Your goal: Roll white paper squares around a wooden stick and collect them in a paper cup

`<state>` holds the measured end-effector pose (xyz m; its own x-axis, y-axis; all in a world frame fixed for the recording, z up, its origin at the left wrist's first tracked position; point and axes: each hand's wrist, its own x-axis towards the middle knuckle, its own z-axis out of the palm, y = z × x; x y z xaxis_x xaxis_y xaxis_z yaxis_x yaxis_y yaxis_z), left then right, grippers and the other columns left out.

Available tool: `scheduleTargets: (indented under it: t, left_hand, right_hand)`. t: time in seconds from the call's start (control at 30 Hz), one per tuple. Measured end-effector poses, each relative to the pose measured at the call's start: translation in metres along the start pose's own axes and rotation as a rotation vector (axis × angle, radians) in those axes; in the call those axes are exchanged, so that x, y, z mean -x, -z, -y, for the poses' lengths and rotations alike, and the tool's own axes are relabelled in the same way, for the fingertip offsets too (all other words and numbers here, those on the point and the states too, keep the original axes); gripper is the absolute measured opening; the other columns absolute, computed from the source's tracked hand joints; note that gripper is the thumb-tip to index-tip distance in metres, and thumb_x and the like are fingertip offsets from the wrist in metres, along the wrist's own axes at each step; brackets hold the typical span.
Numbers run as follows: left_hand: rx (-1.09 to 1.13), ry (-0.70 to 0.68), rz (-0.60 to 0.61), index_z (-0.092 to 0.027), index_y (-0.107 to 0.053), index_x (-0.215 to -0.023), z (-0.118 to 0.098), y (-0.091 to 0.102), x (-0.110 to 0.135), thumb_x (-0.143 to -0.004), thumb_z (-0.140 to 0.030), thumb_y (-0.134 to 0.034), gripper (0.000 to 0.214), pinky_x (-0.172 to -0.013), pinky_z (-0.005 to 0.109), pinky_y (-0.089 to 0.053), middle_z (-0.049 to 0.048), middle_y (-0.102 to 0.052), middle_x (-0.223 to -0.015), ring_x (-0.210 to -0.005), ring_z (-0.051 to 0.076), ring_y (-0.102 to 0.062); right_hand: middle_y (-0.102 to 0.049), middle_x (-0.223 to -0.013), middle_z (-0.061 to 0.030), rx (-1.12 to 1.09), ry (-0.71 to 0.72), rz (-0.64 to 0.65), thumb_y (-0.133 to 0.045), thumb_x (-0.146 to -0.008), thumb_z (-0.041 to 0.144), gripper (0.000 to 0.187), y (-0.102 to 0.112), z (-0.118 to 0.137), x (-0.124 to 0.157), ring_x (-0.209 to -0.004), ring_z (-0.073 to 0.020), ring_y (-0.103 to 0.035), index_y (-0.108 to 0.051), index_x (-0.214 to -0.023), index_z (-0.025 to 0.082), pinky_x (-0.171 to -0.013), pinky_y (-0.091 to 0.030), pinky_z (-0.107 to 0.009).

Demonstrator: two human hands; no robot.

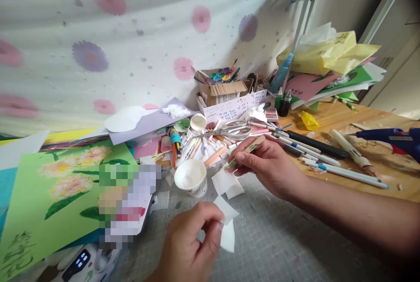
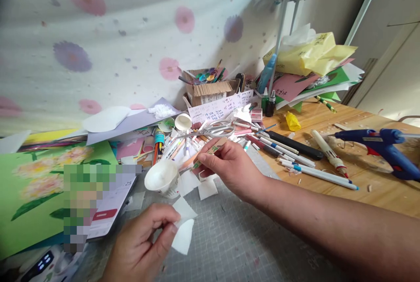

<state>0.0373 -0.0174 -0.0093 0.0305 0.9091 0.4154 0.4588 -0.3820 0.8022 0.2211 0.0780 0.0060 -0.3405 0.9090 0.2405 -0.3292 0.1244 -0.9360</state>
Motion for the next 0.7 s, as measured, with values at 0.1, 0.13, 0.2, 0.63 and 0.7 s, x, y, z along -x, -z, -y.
scheduleTargets:
  t: [0.1,0.13,0.2,0.63,0.7]
  left_hand:
    - [0.172,0.189,-0.065,-0.023,-0.064,-0.070,-0.003,0.004,-0.006,-0.076,-0.018,-0.064,0.009,-0.047,0.021,-0.041,-0.0054,-0.059,-0.052,-0.047,0.012,-0.053]
    - [0.238,0.265,-0.085,-0.023,-0.063,-0.070,-0.003,0.007,-0.010,-0.077,-0.020,-0.065,0.007,-0.046,0.020,-0.043,-0.0052,-0.059,-0.053,-0.048,0.013,-0.054]
    - [0.353,0.389,-0.153,-0.022,-0.061,-0.072,-0.004,0.012,-0.019,-0.078,-0.023,-0.066,0.008,-0.044,0.020,-0.046,-0.0049,-0.061,-0.054,-0.049,0.013,-0.055]
    - [0.489,0.542,-0.330,-0.020,-0.061,-0.111,0.003,0.023,-0.032,-0.074,-0.031,-0.072,0.040,-0.038,0.017,-0.042,-0.0046,-0.066,-0.064,-0.046,0.009,-0.051]
    - [0.521,0.478,-0.343,-0.022,-0.062,-0.103,0.000,0.019,-0.028,-0.077,-0.029,-0.071,0.029,-0.040,0.016,-0.043,-0.0046,-0.067,-0.068,-0.048,0.009,-0.052]
  right_hand:
    - [-0.067,-0.072,-0.0011,0.058,0.061,-0.016,-0.070,-0.081,0.035,0.023,-0.011,0.002,-0.012,-0.067,-0.0120,-0.069,-0.058,-0.081,0.015,-0.059,-0.057,-0.022]
    - [-0.067,-0.073,-0.0014,0.084,0.082,-0.012,-0.069,-0.082,0.035,0.023,-0.016,0.001,-0.016,-0.068,-0.0126,-0.069,-0.057,-0.081,0.015,-0.060,-0.057,-0.023]
    - [-0.066,-0.074,-0.0020,0.145,0.125,0.004,-0.066,-0.082,0.034,0.021,-0.026,-0.002,-0.024,-0.071,-0.0138,-0.069,-0.057,-0.080,0.016,-0.059,-0.056,-0.023]
    - [-0.066,-0.083,-0.0058,0.525,0.360,0.068,-0.063,-0.083,0.019,0.007,-0.033,-0.014,-0.032,-0.081,-0.0180,-0.060,-0.063,-0.077,0.017,-0.071,-0.046,-0.030]
    - [-0.065,-0.082,-0.0061,0.504,0.364,0.071,-0.061,-0.085,0.022,0.009,-0.030,-0.009,-0.024,-0.079,-0.0176,-0.061,-0.063,-0.079,0.016,-0.070,-0.047,-0.030]
